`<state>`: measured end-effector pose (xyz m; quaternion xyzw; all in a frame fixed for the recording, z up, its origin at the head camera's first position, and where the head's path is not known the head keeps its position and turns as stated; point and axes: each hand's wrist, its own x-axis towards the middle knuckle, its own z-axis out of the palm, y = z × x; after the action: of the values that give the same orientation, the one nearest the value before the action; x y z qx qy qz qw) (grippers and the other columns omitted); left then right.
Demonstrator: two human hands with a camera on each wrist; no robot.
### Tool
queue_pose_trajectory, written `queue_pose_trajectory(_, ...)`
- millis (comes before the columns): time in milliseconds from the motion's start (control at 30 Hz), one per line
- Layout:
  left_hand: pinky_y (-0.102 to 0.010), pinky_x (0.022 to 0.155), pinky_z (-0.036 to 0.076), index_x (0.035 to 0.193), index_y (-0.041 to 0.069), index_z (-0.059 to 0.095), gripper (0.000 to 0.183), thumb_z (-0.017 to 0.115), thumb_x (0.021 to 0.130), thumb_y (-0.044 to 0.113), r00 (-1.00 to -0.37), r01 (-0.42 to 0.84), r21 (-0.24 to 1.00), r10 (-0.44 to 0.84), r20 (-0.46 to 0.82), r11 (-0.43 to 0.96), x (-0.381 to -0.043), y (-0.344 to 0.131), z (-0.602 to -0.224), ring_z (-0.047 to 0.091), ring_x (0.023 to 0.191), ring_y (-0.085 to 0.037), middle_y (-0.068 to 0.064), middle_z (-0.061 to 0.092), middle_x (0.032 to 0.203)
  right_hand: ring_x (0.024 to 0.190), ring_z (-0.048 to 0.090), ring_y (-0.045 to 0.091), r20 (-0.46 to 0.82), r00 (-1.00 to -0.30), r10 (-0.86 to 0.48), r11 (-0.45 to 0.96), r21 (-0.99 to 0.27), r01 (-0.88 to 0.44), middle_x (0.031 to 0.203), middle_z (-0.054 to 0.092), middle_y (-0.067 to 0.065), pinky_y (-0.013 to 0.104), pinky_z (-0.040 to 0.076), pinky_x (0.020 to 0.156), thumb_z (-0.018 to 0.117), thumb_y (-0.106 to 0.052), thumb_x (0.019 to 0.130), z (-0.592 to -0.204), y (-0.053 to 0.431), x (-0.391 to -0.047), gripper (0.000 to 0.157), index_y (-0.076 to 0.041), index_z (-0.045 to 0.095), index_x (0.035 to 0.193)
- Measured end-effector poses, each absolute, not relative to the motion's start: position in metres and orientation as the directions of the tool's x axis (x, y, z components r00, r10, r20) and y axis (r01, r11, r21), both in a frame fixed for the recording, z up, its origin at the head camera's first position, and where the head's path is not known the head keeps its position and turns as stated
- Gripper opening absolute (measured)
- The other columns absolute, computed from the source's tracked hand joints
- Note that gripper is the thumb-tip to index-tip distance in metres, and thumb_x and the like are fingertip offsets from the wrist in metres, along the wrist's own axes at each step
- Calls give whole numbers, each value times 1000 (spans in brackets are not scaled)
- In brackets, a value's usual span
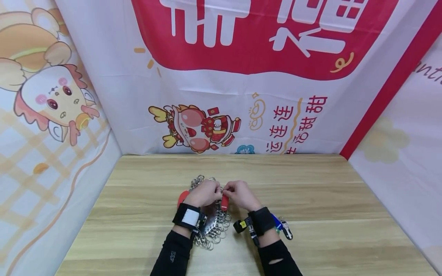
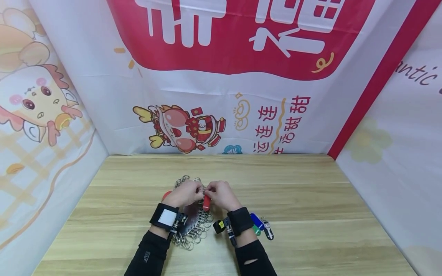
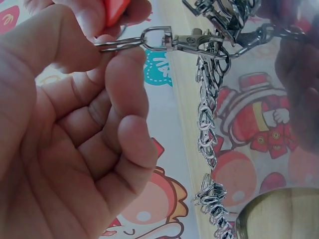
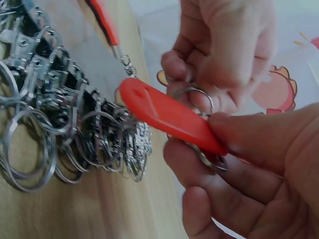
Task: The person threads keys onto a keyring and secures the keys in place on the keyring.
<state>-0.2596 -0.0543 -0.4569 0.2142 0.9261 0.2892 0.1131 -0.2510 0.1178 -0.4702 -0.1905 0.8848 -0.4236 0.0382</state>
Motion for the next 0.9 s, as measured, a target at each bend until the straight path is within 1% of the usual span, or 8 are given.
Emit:
queue_pose_trajectory(100, -26, 49, 35, 68, 14, 50, 16, 57, 83, 12, -885, 334, 575, 458, -81, 747, -259, -54, -456, 44, 52, -12, 3, 44, 61, 61, 57, 9, 124, -931, -342, 585, -748, -314, 70, 64, -2, 24, 47, 57, 64, -6, 89, -472, 114, -251, 9, -6, 69, 82)
queue_pose_trajectory(233, -26, 49, 35, 68, 13, 49, 17, 58, 82, 11, -888, 330, 557, 451, -90, 762, -259, -53, -455, 44, 51, -12, 3, 43, 60, 58, 56, 7, 139, -945, -297, 616, -728, -301, 68, 63, -4, 23, 46, 53, 66, -9, 88, -474, 111, -251, 8, -8, 69, 80)
queue_pose_trajectory(433, -26, 50, 34, 67, 12, 48, 19, 60, 83, 12, -894, 341, 512, 440, -84, 789, -260, -49, -453, 42, 51, -12, 2, 41, 58, 55, 55, 7, 158, -945, -288, 626, -715, -311, 67, 62, -5, 22, 46, 50, 66, -10, 88, -474, 107, -250, 9, -9, 67, 79)
queue_pose_trajectory(600, -25, 50, 33, 66, 12, 47, 21, 61, 82, 12, -900, 368, 442, 433, -51, 818, -261, -47, -456, 40, 50, -12, 3, 38, 56, 57, 56, 6, 173, -940, -295, 637, -698, -328, 68, 62, -4, 22, 47, 52, 65, -9, 88, -471, 105, -248, 9, -10, 67, 80)
queue_pose_trajectory(733, -26, 51, 34, 65, 11, 50, 21, 60, 83, 12, -907, 372, 408, 420, -33, 834, -260, -44, -455, 42, 50, -12, 2, 40, 56, 59, 56, 5, 188, -937, -295, 654, -675, -342, 70, 63, -5, 21, 47, 54, 65, -10, 88, -471, 105, -248, 8, -11, 67, 80)
queue_pose_trajectory(900, -28, 53, 38, 74, 12, 55, 15, 57, 88, 14, -904, 390, 398, 427, -6, 830, -258, -42, -455, 46, 54, -14, 1, 47, 61, 59, 55, 5, 203, -942, -266, 667, -667, -332, 71, 63, -3, 21, 46, 55, 65, -9, 88, -471, 104, -248, 8, -10, 66, 80)
